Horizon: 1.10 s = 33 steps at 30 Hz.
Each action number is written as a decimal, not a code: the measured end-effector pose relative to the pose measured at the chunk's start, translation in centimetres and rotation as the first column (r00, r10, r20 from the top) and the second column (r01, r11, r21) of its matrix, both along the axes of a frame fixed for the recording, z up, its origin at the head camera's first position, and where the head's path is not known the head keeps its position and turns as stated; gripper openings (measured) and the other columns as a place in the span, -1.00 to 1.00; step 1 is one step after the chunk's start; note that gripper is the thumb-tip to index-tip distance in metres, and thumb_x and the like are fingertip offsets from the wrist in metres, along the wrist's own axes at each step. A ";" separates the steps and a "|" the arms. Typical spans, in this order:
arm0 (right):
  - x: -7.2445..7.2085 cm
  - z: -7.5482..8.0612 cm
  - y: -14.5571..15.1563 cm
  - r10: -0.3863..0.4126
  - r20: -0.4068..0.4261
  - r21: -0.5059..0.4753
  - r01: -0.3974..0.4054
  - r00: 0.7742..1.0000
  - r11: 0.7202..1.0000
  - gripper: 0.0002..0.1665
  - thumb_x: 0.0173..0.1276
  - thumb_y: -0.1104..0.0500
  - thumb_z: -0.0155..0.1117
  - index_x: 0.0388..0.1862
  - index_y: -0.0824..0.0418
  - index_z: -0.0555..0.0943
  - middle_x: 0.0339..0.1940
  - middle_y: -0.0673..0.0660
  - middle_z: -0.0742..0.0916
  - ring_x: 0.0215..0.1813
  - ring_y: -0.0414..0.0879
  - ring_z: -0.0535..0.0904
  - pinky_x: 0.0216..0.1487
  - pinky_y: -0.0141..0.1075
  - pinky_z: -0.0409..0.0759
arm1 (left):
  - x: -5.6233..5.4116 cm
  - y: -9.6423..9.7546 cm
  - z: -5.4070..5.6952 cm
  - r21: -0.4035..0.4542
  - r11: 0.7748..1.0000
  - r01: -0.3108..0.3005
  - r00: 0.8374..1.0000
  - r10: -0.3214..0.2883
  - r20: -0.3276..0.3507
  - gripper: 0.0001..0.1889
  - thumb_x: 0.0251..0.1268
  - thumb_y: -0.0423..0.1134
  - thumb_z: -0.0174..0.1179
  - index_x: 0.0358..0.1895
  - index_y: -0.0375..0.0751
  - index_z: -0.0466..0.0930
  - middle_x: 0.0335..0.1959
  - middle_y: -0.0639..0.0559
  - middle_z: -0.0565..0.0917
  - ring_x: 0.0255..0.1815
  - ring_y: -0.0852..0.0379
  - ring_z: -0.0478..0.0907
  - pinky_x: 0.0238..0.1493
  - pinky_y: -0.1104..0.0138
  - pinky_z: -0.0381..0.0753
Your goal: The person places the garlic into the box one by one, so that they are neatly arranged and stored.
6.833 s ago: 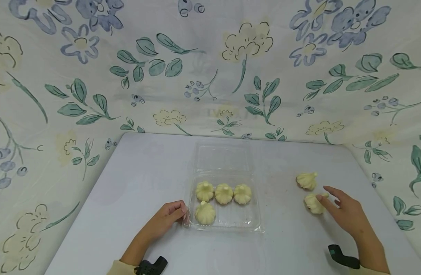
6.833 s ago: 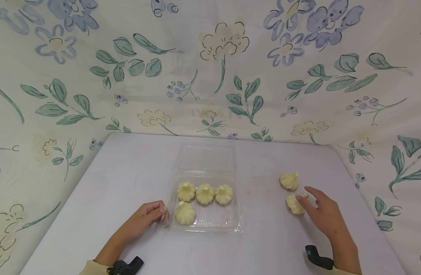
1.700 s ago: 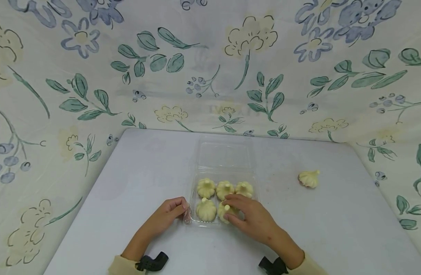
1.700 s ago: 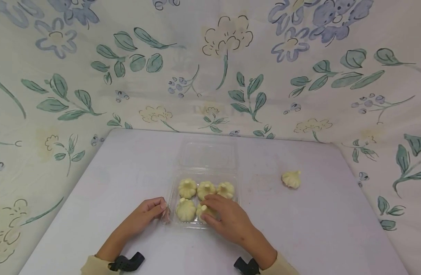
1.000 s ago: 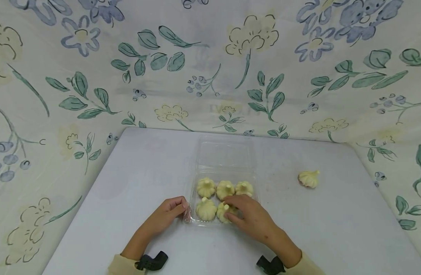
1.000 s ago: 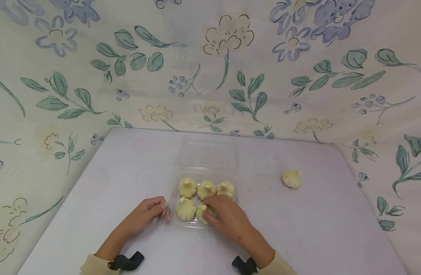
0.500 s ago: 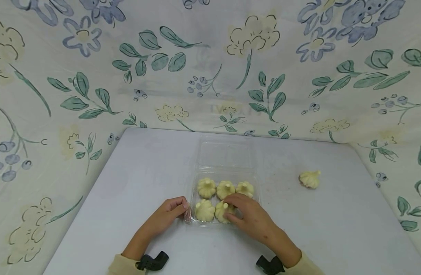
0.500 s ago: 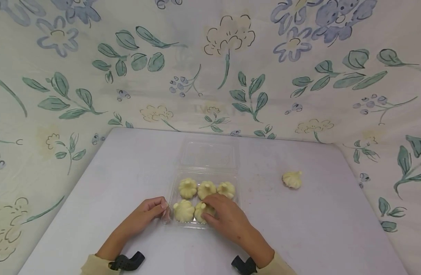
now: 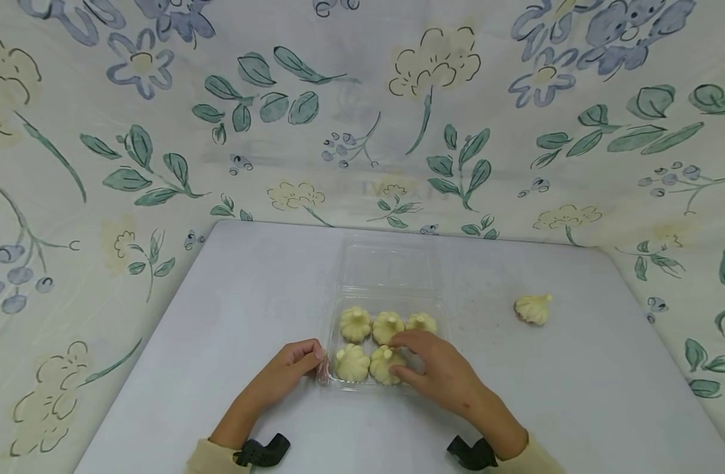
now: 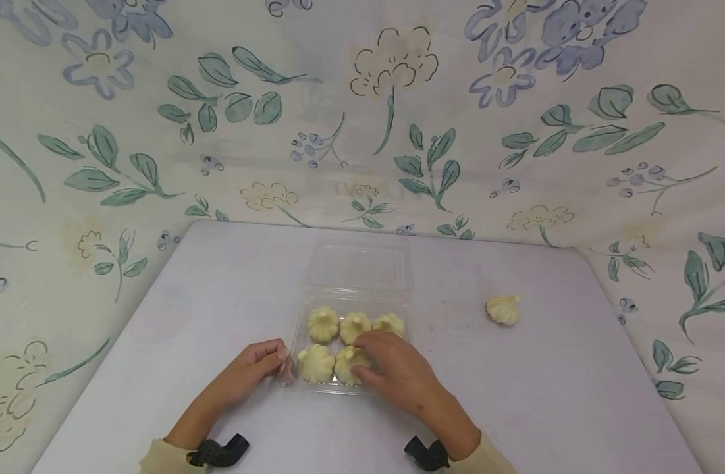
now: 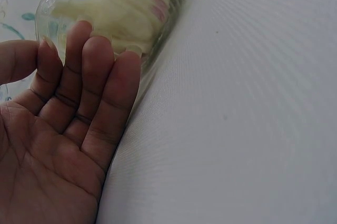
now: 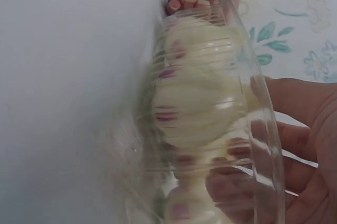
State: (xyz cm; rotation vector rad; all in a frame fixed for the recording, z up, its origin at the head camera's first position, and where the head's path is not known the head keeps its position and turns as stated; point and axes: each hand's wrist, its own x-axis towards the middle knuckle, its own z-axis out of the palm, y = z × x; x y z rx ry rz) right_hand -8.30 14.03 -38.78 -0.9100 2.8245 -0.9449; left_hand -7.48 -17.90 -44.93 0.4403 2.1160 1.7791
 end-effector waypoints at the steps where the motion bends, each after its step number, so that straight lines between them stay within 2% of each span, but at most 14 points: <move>1: 0.0 0.1 0.1 0.002 -0.004 0.002 -0.002 1.000 1.000 -0.51 0.35 0.03 0.55 0.22 0.08 0.68 0.19 -0.02 0.73 0.26 -0.07 0.63 0.21 -0.08 0.62 | 0.0 0.0 0.0 0.000 1.000 -0.001 1.000 0.001 0.000 -0.67 0.71 -0.19 -0.01 -0.29 -0.34 0.50 -0.36 0.03 0.52 -0.29 0.20 0.49 -0.18 0.32 0.55; 11: -0.6 1.9 2.3 -0.050 -0.072 0.014 0.051 0.996 0.999 -0.47 0.31 0.04 0.59 0.21 0.16 0.69 0.21 0.02 0.72 0.29 -0.01 0.63 0.23 -0.03 0.61 | 0.2 0.0 -0.1 0.008 1.000 0.001 1.000 -0.001 0.002 -0.67 0.71 -0.20 -0.02 -0.29 -0.34 0.50 -0.36 0.04 0.53 -0.28 0.21 0.50 -0.17 0.32 0.56; 24: -1.5 3.0 5.6 -0.110 -0.197 -0.003 0.112 0.974 0.994 -0.52 0.32 0.07 0.58 0.16 0.19 0.70 0.15 0.06 0.75 0.21 0.05 0.68 0.15 0.02 0.65 | 0.3 0.0 -0.2 0.012 1.000 0.004 1.000 -0.004 -0.004 -0.67 0.72 -0.20 -0.03 -0.29 -0.35 0.50 -0.36 0.04 0.53 -0.29 0.21 0.48 -0.20 0.33 0.54; 27: -1.7 3.3 6.5 -0.132 -0.201 -0.003 0.134 0.971 0.991 -0.52 0.33 0.08 0.57 0.17 0.20 0.69 0.16 0.08 0.75 0.21 0.07 0.68 0.15 0.04 0.64 | 0.3 0.1 -0.1 0.018 1.000 0.002 1.000 -0.002 0.002 -0.67 0.71 -0.20 -0.02 -0.29 -0.35 0.51 -0.35 0.04 0.54 -0.28 0.21 0.50 -0.19 0.33 0.56; 33: -2.0 4.4 8.3 -0.220 -0.186 0.030 0.229 0.958 0.973 -0.49 0.37 0.07 0.54 0.22 0.23 0.66 0.21 0.18 0.73 0.23 0.17 0.65 0.14 0.14 0.63 | 0.4 0.2 0.0 0.009 1.000 -0.002 1.000 0.002 0.001 -0.67 0.71 -0.20 -0.02 -0.29 -0.35 0.51 -0.36 0.05 0.54 -0.28 0.21 0.50 -0.18 0.32 0.56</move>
